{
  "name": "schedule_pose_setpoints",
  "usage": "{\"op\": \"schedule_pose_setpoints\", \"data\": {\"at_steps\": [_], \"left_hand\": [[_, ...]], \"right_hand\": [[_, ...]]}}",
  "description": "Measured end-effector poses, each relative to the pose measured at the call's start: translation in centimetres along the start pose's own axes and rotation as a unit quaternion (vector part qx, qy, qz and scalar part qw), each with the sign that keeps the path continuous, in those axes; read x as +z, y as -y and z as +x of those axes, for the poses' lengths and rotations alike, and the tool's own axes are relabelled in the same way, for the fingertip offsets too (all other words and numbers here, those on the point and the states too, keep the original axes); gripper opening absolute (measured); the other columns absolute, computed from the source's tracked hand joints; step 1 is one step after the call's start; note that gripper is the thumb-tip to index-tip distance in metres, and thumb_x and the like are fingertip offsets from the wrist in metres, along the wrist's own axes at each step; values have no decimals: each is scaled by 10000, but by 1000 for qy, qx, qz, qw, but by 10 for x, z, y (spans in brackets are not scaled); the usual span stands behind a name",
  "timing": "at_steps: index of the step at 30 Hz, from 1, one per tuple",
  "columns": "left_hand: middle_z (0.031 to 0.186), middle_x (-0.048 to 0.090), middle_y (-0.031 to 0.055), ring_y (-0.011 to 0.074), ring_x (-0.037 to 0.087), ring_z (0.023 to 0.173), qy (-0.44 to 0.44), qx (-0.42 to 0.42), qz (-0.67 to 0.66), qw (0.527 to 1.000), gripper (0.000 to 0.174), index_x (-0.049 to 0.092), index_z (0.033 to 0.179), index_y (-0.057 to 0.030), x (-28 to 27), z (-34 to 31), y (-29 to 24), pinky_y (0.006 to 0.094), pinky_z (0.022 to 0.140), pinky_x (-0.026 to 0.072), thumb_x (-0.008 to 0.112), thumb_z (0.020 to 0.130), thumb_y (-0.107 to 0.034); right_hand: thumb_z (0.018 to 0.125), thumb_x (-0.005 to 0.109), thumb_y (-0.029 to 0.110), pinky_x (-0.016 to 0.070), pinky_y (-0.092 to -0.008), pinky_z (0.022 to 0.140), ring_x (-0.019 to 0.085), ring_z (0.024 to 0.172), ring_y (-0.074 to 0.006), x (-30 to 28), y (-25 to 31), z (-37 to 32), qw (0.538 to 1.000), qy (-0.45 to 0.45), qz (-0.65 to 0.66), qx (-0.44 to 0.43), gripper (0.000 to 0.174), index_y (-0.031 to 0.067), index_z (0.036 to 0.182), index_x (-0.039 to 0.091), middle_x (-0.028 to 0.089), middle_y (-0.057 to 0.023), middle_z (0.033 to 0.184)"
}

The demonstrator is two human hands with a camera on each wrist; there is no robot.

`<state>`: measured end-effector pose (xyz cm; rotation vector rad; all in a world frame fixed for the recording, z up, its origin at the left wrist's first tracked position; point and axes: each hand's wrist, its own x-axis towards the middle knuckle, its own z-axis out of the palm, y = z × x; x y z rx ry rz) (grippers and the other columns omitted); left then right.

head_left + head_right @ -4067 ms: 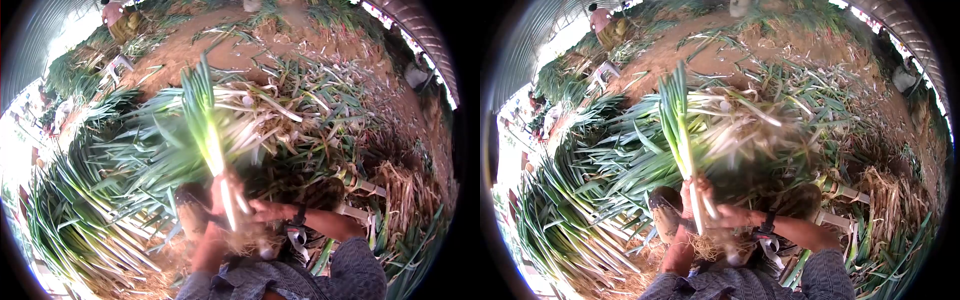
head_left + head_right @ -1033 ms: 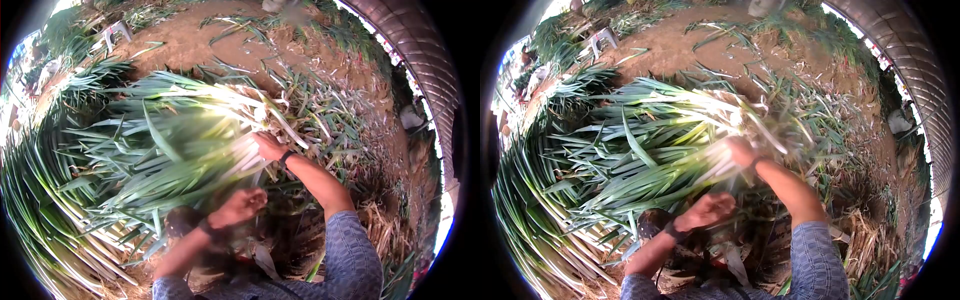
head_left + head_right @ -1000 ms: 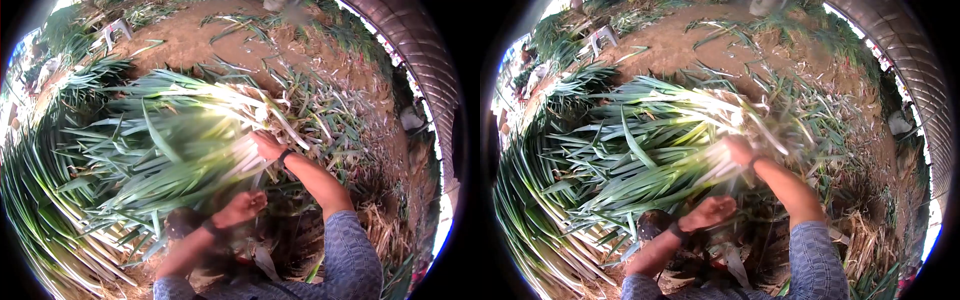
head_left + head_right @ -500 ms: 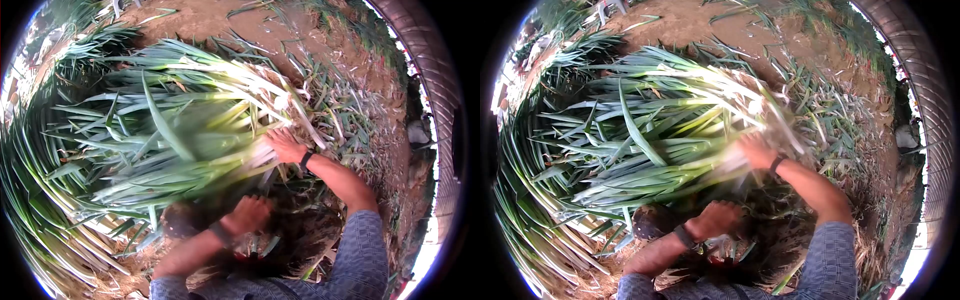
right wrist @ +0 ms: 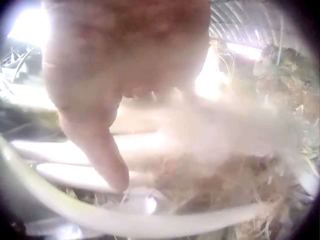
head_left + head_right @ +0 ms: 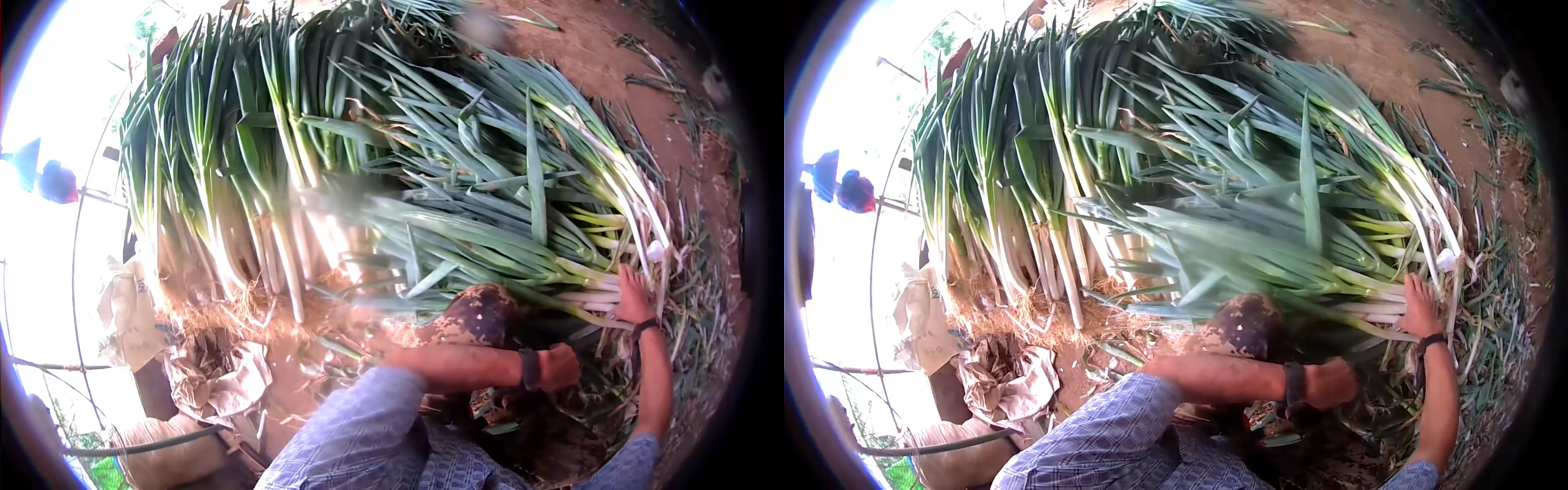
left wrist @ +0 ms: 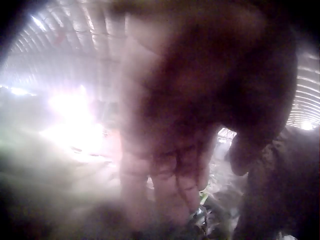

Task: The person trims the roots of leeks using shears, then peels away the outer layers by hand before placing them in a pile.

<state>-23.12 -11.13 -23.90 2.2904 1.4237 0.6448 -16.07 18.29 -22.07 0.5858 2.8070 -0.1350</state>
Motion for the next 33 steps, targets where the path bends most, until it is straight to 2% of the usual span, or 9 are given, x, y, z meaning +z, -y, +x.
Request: {"op": "schedule_pose_setpoints", "data": {"at_steps": [4,9,15,21,23,24,26,30,33], "left_hand": [[751,546,78,253,557,724,-58,47,3,997,180,592,732,-112,-17,-4,-6,396,661,448,629,644,-264],[758,533,59,254,545,719,-376,74,91,919,202,574,733,-105,7,0,-4,401,648,437,602,594,-249],[749,539,74,257,546,706,-393,59,107,912,136,607,759,-127,-5,-14,5,385,685,451,621,688,-242],[827,612,99,271,613,791,-210,56,-52,975,156,639,855,-88,16,-23,9,417,657,465,630,737,-190],[809,661,135,287,664,758,52,1,-100,994,167,637,903,-80,-34,-10,6,415,622,500,654,775,-186],[764,673,138,327,679,712,192,-39,-89,977,201,640,937,-81,-57,3,1,444,608,522,671,784,-208],[743,670,140,334,691,723,27,-54,-85,995,200,640,918,-80,-44,-10,-2,444,622,534,675,793,-232],[795,673,164,363,677,764,77,-125,-262,954,206,641,937,-51,-80,-6,-16,437,641,537,657,849,-236],[823,672,177,376,663,776,27,-134,-307,942,213,655,970,-31,-76,3,-1,436,660,537,655,889,-227]], "right_hand": [[531,856,118,327,-492,1125,377,1378,-397,-8,-8,19,984,97,119,87,1029,-1,1431,372,421,-218,1440],[489,852,106,435,-473,1013,461,1200,-397,-2,8,17,1000,16,-11,20,850,7,1248,484,511,-178,1223],[509,794,124,392,-449,972,486,1084,-386,-10,22,3,999,-27,-24,-40,648,40,1096,532,522,-171,1103],[688,617,-28,316,-487,1164,381,1389,-425,26,-8,-3,996,7,89,-17,750,36,1419,460,427,-253,1471],[694,626,56,355,-497,1135,455,1325,-420,71,-29,4,995,-13,84,52,666,10,1349,513,505,-249,1380],[683,641,64,431,-476,1060,516,1238,-395,16,1,6,996,55,52,55,560,16,1235,565,565,-223,1260],[737,638,11,515,-441,815,604,972,-333,-22,27,-10,998,-59,14,-30,293,-39,1019,579,607,-201,1035],[762,633,-40,511,-420,684,574,764,-260,-32,45,-30,988,-68,135,-38,507,-4,1262,560,626,-149,1003],[768,588,-81,515,-412,802,592,950,-286,1,49,-18,997,-48,28,45,636,-7,1388,462,563,-165,1204]]}}
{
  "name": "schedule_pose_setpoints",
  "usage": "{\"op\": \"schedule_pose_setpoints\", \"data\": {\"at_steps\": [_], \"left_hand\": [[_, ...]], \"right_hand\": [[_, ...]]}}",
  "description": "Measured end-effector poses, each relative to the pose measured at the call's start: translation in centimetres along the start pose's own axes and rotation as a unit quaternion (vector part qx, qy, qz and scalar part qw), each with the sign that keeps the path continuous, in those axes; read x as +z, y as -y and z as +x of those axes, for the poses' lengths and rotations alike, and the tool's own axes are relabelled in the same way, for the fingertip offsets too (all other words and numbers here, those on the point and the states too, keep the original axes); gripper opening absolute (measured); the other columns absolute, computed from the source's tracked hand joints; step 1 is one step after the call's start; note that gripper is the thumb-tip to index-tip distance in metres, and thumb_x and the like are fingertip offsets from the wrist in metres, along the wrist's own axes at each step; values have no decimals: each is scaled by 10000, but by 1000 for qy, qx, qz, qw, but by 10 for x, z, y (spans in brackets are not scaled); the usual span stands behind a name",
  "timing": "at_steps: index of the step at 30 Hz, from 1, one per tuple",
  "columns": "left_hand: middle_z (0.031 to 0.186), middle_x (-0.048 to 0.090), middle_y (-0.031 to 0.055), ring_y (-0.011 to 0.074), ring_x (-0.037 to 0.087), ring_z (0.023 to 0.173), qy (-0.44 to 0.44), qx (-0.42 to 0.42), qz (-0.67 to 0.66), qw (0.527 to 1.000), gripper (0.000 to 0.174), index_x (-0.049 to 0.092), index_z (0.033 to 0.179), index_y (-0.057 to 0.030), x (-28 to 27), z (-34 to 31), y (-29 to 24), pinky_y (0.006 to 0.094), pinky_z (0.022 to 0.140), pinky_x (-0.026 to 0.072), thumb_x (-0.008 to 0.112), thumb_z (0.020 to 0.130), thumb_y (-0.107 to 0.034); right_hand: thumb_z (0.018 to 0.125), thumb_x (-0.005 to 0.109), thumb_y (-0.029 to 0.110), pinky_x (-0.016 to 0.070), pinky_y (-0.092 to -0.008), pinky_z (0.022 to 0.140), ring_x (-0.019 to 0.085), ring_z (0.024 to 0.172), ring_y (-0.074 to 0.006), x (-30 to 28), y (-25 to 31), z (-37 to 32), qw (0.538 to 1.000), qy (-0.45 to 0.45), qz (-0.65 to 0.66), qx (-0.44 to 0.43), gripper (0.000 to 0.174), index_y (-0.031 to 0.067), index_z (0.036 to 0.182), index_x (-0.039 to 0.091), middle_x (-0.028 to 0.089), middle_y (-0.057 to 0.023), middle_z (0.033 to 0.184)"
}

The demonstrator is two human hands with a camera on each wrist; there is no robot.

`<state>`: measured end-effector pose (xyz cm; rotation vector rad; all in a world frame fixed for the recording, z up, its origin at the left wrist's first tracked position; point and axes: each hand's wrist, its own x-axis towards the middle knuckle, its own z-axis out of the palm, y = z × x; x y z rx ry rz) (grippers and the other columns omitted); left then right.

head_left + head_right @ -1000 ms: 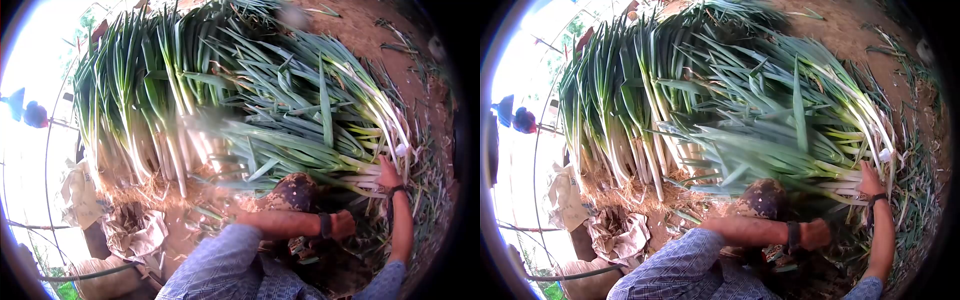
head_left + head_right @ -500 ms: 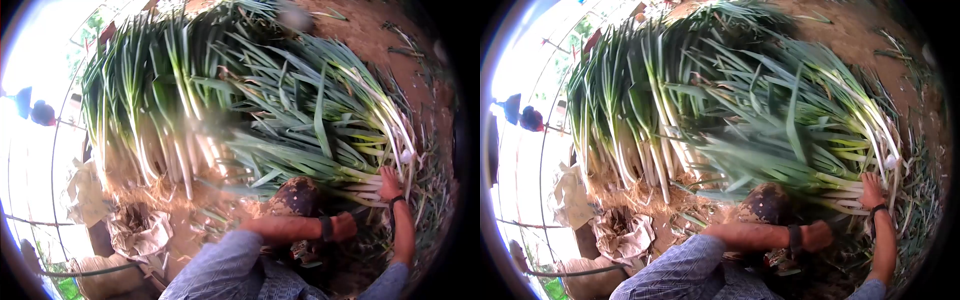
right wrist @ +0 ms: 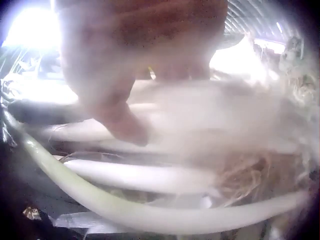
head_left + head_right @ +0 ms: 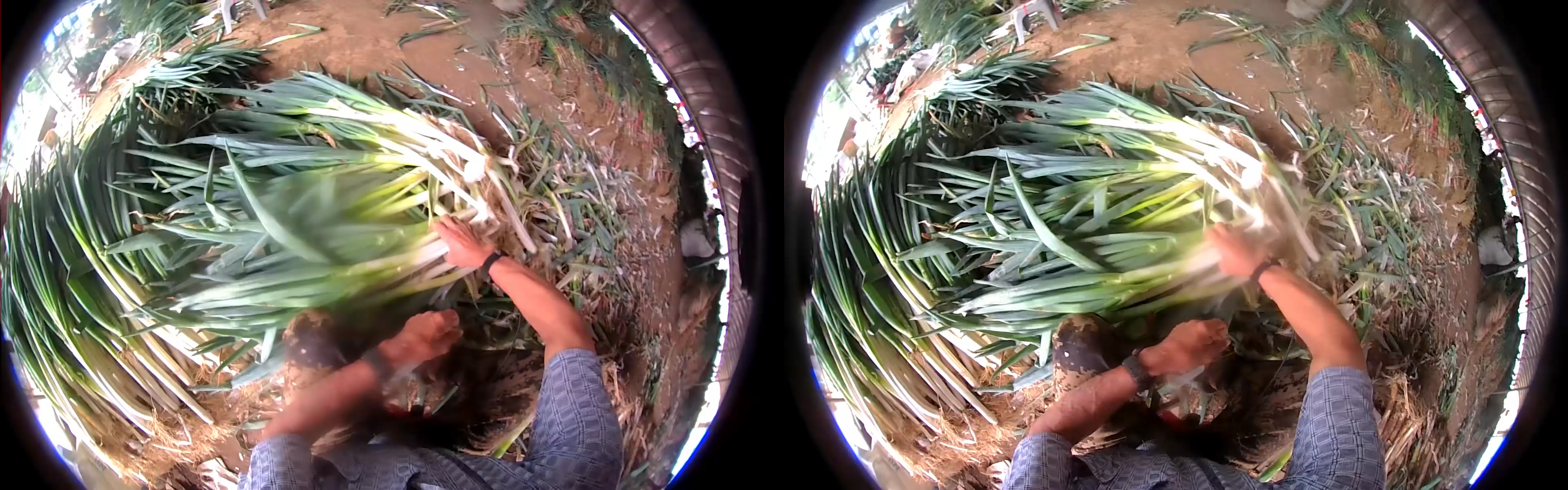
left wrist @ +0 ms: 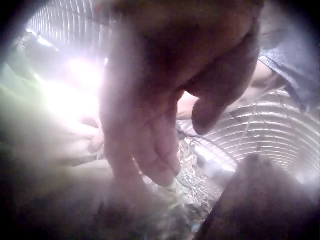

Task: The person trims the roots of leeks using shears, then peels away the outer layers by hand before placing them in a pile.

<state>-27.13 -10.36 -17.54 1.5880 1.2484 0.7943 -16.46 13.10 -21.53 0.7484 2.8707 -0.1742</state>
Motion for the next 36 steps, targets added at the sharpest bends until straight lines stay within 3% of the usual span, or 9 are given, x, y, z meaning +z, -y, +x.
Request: {"op": "schedule_pose_setpoints", "data": {"at_steps": [6,11,15,19,23,26,31,32,36], "left_hand": [[987,707,114,151,623,863,-115,-79,-324,936,364,671,1102,21,16,-9,13,335,697,532,661,939,-304],[1009,660,135,192,628,860,-194,-171,-394,882,541,581,1230,21,34,-7,54,338,686,549,671,916,-410],[1015,635,147,213,618,807,-188,-223,-461,838,669,517,1302,11,23,-16,54,352,657,561,666,888,-493],[1038,614,107,190,626,901,-180,-123,-423,880,606,558,1214,12,24,-26,68,337,709,553,670,897,-492],[913,640,92,156,609,680,-155,-138,-411,888,522,593,1101,10,53,-23,97,289,549,509,649,930,-479],[926,642,87,155,639,738,-143,-105,-450,875,531,588,1091,9,56,-21,97,277,555,502,651,931,-494],[969,645,99,181,661,841,-201,-151,-443,861,580,586,1136,-4,65,-11,108,293,657,533,655,925,-540],[1002,643,109,198,658,885,-181,-134,-450,864,598,579,1169,-9,59,-15,107,318,689,540,649,926,-550],[1132,629,133,244,639,1019,-139,-156,-477,854,670,534,1304,-18,32,-36,46,400,803,553,625,933,-570]], "right_hand": [[727,527,-124,421,-487,1064,466,1250,-405,-5,19,-6,999,6,36,24,660,-17,1375,461,447,-208,1369],[695,588,-89,349,-600,1096,297,1410,-483,4,7,3,998,23,22,51,720,89,1381,459,322,-215,1508],[793,603,49,380,-510,1078,438,1314,-402,1,13,-6,1000,18,3,24,661,59,1438,454,480,-215,1391],[720,660,43,384,-455,1002,503,1163,-343,15,21,-27,998,24,-54,-38,547,81,1261,583,583,-141,1185],[651,658,49,416,-455,922,519,1077,-331,51,11,-20,990,-106,32,-92,419,71,1069,633,586,-109,1094],[645,666,39,437,-458,903,553,1050,-333,75,-5,-3,984,-16,175,4,409,67,1053,655,655,-120,1046],[651,683,88,521,-497,824,643,938,-400,39,2,5,999,40,13,-10,340,65,988,724,694,-183,958],[825,675,97,541,-424,965,655,1094,-337,-14,25,9,976,217,1,23,373,30,1192,665,668,-225,1169],[804,750,365,566,-443,889,699,958,-354,-99,56,-10,968,246,-9,-46,484,46,1163,693,700,-228,1096]]}}
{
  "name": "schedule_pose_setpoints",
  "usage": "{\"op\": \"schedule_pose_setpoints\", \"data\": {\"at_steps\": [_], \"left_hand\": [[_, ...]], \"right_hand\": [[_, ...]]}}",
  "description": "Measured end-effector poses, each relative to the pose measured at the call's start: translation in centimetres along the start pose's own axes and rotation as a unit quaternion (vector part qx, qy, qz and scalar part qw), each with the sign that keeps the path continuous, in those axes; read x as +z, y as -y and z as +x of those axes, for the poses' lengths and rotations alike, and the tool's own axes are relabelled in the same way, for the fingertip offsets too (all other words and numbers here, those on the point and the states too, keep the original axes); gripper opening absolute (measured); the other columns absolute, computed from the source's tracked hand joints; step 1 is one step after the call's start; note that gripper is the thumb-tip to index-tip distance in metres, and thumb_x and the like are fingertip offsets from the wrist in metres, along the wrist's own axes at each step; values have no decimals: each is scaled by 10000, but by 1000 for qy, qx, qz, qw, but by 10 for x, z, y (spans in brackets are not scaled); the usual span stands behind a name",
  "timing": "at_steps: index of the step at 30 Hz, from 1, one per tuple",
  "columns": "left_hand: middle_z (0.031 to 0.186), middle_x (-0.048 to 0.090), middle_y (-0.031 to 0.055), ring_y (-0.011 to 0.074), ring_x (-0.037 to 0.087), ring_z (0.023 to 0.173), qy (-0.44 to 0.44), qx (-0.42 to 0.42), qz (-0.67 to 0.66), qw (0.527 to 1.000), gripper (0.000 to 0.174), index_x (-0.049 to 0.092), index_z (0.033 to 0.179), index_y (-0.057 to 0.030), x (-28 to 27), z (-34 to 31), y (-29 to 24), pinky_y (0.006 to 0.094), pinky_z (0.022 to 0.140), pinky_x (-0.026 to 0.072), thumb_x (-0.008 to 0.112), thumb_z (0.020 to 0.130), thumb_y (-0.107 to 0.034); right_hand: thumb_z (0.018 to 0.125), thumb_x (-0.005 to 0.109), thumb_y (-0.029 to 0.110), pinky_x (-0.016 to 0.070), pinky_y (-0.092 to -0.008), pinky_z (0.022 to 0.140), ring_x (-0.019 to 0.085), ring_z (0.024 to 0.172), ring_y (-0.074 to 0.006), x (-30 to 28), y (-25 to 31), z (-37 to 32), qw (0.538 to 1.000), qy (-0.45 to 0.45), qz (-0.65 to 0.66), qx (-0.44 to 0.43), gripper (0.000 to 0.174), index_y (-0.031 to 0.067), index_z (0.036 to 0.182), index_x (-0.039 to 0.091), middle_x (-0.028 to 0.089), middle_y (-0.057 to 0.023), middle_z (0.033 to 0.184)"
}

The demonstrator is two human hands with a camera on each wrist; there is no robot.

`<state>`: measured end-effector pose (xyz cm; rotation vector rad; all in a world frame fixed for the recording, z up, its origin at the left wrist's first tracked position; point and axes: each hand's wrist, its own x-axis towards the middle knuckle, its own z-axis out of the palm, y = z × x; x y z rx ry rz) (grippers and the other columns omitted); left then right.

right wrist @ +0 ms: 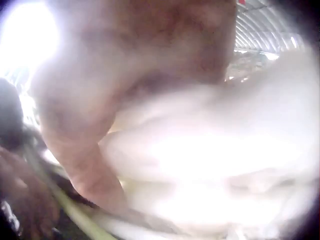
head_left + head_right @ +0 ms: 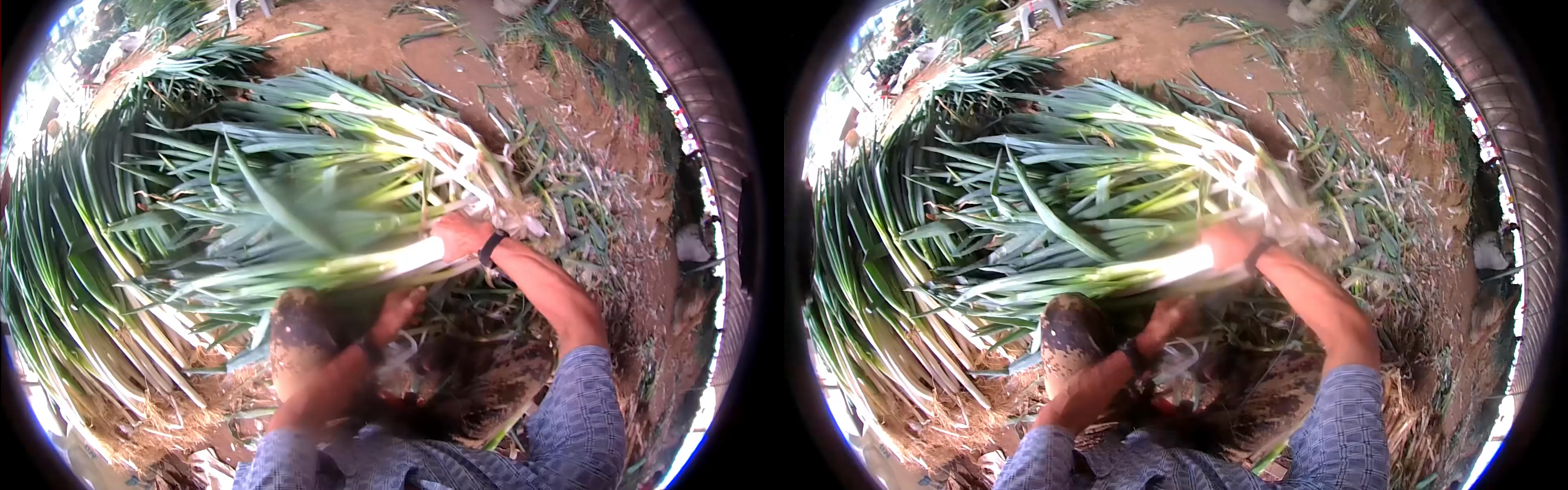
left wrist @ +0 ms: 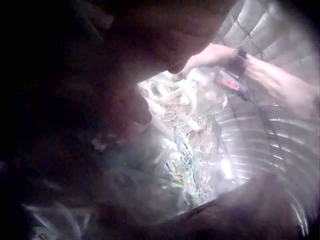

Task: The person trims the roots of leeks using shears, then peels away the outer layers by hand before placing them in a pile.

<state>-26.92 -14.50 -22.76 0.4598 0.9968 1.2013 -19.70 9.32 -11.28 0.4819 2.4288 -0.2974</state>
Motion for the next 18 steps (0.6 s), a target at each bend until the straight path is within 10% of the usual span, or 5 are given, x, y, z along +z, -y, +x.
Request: {"op": "schedule_pose_setpoints", "data": {"at_steps": [4,7,9,18], "left_hand": [[1183,640,113,273,644,1058,-24,29,-151,988,503,574,1256,-69,15,7,-22,435,885,545,613,961,-475],[1258,609,99,287,608,1145,-44,147,-235,960,545,556,1292,-104,16,3,-6,465,945,516,589,962,-536],[1296,585,94,282,586,1175,-89,202,-213,952,597,539,1317,-124,1,13,27,481,964,500,575,947,-591],[1344,555,69,268,507,1246,-45,160,-449,878,747,490,1396,-132,50,-14,-45,480,1080,388,521,919,-706]], "right_hand": [[822,702,583,593,-418,861,719,931,-331,-59,41,-65,997,-45,-44,-35,699,63,1284,636,712,-206,1100],[705,755,388,570,-421,811,702,868,-335,-54,45,-77,995,-95,-21,-32,579,65,1165,615,704,-199,965],[576,755,207,512,-472,695,665,747,-392,-31,35,-73,991,-118,56,-28,256,18,738,699,671,-216,740],[646,679,136,552,-475,747,684,847,-410,-23,61,-119,996,-32,-31,82,432,31,1064,712,709,-232,894]]}}
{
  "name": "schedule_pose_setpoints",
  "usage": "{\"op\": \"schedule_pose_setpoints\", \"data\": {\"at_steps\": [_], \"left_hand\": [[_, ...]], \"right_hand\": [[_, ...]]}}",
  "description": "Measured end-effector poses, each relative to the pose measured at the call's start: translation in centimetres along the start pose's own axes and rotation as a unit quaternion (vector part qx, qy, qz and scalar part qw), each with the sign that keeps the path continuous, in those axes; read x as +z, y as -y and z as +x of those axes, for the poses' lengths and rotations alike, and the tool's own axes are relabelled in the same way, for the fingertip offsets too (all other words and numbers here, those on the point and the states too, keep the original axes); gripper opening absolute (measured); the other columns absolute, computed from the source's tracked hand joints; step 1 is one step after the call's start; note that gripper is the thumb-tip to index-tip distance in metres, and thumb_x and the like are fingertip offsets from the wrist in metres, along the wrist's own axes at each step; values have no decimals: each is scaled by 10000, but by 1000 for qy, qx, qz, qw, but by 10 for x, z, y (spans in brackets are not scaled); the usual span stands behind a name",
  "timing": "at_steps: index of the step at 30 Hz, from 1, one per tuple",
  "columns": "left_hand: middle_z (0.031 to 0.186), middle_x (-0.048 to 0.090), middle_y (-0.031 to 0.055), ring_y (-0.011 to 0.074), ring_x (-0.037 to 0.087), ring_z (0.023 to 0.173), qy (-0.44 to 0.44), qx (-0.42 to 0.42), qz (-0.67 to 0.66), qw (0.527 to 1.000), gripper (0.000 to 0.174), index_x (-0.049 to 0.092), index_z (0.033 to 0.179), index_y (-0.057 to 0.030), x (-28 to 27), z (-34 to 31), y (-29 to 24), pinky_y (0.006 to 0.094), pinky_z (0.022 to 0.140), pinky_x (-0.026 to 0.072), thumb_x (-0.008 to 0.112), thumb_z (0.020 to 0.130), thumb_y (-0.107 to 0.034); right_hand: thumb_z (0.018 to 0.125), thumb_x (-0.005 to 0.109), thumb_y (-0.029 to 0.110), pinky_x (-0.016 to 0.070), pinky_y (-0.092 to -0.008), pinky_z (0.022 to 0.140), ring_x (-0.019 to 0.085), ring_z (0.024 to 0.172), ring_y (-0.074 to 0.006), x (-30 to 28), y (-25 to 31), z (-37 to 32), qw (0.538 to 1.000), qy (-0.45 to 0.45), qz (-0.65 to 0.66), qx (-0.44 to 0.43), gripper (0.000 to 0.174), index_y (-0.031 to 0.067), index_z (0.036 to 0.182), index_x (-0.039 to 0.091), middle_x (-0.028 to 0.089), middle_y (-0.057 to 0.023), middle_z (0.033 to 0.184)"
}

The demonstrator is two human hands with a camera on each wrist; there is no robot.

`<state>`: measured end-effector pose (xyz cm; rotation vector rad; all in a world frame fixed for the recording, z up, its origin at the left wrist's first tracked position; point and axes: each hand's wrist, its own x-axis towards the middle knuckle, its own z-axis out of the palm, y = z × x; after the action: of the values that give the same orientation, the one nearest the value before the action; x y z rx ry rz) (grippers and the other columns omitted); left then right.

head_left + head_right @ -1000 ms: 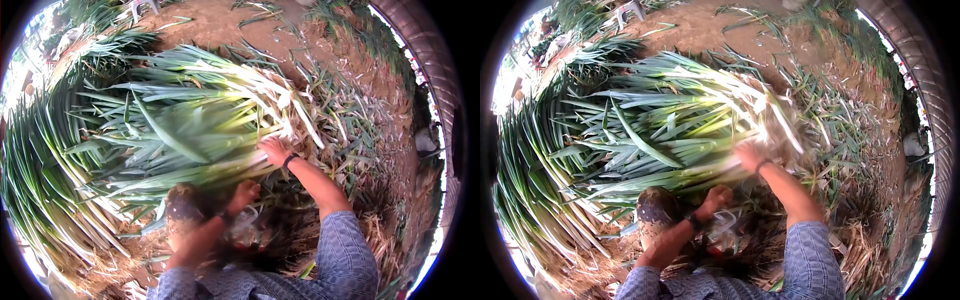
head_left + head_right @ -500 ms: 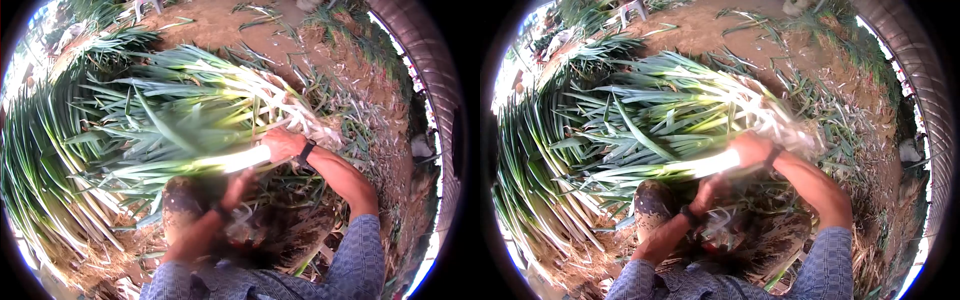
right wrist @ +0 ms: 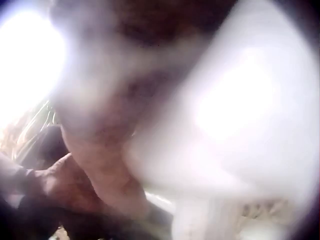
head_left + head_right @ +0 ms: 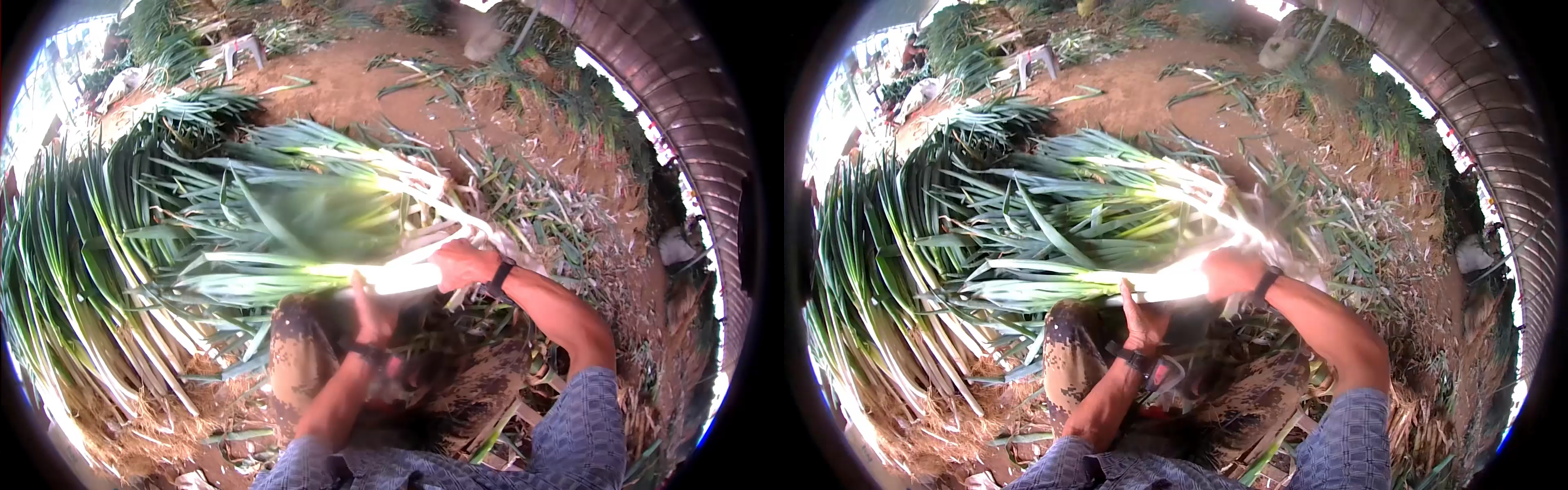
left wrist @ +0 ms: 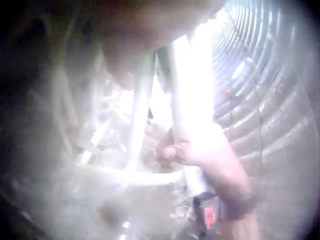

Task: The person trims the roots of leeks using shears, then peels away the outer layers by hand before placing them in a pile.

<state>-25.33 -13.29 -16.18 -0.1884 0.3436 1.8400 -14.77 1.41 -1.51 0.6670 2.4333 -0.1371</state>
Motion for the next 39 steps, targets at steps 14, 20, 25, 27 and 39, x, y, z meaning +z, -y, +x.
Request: {"op": "schedule_pose_setpoints", "data": {"at_steps": [14,20,25,27,39], "left_hand": [[1190,616,124,274,589,1087,140,154,282,936,772,508,1322,-29,202,16,-41,472,984,449,480,948,-704],[1007,626,65,188,621,859,59,-76,426,900,549,606,1208,-74,5,29,-51,337,754,538,445,1022,-565],[1069,695,95,243,669,946,93,-66,208,971,530,605,1224,-59,-82,25,-26,394,862,561,638,947,-510],[1163,668,106,249,639,1060,110,-230,228,940,597,587,1272,-32,-44,-1,-44,396,958,529,653,933,-518],[939,658,7,122,634,765,23,-159,286,945,291,626,1126,-66,-78,10,-7,271,652,544,717,932,-262]], "right_hand": [[785,813,225,567,-294,631,676,740,-153,-25,-18,-98,842,-378,383,44,452,-11,1143,669,723,-103,910],[824,773,339,562,-330,704,693,829,-202,50,63,-2,705,-108,700,36,578,-23,1255,642,698,-162,1081],[935,669,443,475,-271,632,598,697,-110,142,97,54,671,-153,723,61,417,72,1125,687,670,-3,812],[941,662,426,492,-306,724,625,799,-161,168,85,51,729,-140,667,67,428,53,1150,687,693,-34,918],[964,662,340,501,-215,517,638,629,-115,137,51,18,759,-208,606,111,276,86,1071,682,695,-41,809]]}}
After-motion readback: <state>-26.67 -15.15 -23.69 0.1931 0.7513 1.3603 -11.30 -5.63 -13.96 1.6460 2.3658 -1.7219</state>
